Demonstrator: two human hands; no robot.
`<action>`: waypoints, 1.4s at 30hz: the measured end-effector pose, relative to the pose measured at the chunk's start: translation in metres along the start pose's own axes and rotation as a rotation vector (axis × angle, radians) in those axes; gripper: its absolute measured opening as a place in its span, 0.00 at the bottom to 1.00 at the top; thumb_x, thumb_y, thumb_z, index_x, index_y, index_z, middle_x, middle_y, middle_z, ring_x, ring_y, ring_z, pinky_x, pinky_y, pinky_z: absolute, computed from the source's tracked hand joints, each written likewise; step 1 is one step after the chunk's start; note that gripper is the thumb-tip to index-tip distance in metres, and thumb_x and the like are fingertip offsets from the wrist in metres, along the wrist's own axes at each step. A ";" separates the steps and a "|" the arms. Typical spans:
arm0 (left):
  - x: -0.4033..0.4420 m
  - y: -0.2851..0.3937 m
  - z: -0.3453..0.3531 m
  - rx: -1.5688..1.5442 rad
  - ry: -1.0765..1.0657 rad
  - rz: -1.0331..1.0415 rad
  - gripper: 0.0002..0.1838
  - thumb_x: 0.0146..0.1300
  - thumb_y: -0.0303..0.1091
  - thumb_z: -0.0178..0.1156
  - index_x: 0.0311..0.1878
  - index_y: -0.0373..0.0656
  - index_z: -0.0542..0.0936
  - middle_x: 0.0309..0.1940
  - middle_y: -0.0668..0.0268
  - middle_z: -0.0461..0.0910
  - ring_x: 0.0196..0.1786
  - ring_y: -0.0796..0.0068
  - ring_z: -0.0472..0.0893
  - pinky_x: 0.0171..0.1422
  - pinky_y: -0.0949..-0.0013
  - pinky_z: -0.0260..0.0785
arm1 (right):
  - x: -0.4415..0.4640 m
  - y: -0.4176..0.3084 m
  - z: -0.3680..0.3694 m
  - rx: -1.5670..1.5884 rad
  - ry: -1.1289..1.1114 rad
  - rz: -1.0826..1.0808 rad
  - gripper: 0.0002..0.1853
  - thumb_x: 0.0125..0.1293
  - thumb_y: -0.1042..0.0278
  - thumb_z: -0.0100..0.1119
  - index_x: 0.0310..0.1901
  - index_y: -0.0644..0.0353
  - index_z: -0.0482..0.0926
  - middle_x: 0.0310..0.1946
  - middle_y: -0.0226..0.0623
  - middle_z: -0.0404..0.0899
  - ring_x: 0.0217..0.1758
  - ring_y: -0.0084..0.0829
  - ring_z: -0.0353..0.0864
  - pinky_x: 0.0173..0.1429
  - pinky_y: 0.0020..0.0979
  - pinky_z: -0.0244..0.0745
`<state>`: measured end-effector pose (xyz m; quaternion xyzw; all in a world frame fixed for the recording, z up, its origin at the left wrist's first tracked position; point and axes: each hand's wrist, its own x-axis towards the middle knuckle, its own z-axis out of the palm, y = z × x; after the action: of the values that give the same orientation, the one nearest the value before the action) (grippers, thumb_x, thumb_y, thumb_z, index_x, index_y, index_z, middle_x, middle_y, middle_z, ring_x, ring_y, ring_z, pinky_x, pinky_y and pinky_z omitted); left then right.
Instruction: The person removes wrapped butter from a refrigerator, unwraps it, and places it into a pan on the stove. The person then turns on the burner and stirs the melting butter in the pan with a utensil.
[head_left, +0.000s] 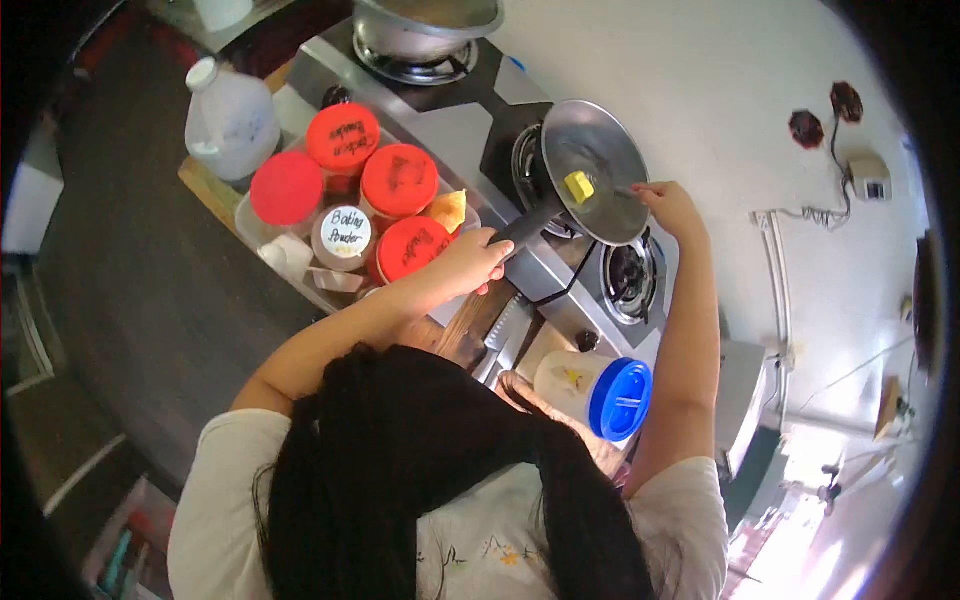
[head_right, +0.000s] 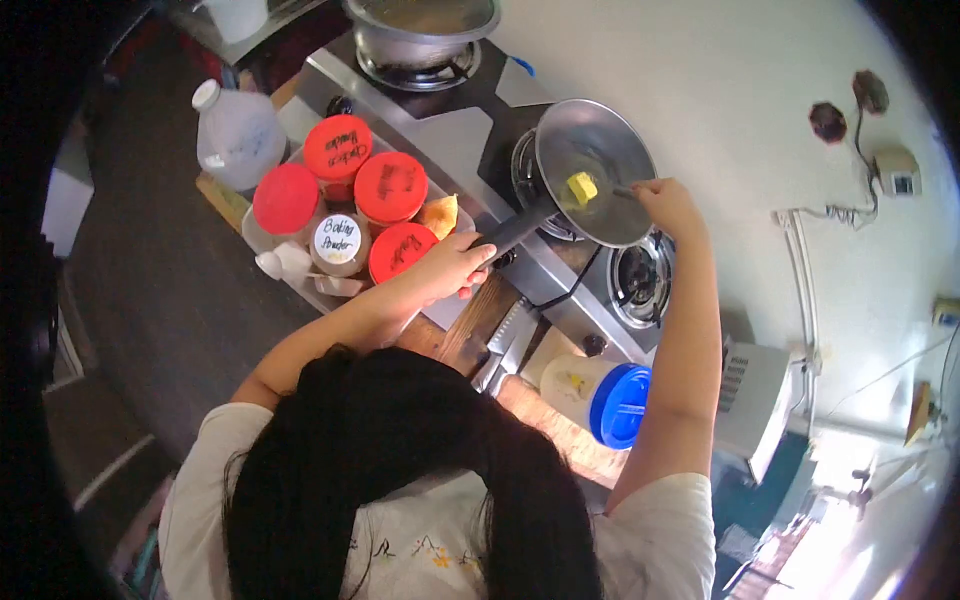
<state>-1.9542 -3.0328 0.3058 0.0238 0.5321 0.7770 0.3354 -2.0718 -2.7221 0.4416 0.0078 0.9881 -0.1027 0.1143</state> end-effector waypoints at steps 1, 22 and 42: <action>0.002 0.000 -0.002 -0.007 -0.003 -0.012 0.11 0.70 0.41 0.48 0.38 0.42 0.69 0.19 0.74 0.67 0.18 0.84 0.64 0.19 0.77 0.60 | -0.011 -0.004 -0.002 0.035 0.049 0.028 0.17 0.59 0.58 0.53 0.46 0.56 0.83 0.41 0.46 0.83 0.45 0.39 0.82 0.51 0.34 0.73; 0.013 0.048 -0.045 0.035 -0.187 -0.102 0.14 0.72 0.39 0.47 0.43 0.37 0.72 0.19 0.72 0.63 0.19 0.83 0.60 0.23 0.77 0.56 | -0.327 -0.130 0.209 1.786 0.965 0.573 0.18 0.72 0.62 0.45 0.60 0.59 0.71 0.21 0.22 0.59 0.19 0.12 0.53 0.21 0.16 0.48; 0.007 0.037 -0.024 -0.049 -0.216 -0.125 0.15 0.73 0.40 0.46 0.47 0.37 0.72 0.19 0.71 0.63 0.18 0.83 0.58 0.24 0.77 0.54 | -0.345 -0.119 0.212 1.651 1.168 0.528 0.19 0.71 0.63 0.46 0.59 0.63 0.71 0.19 0.20 0.59 0.18 0.11 0.53 0.21 0.16 0.46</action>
<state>-1.9868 -3.0560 0.3244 0.0663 0.4741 0.7603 0.4390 -1.6930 -2.8789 0.3419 0.3474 0.4794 -0.6979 -0.4030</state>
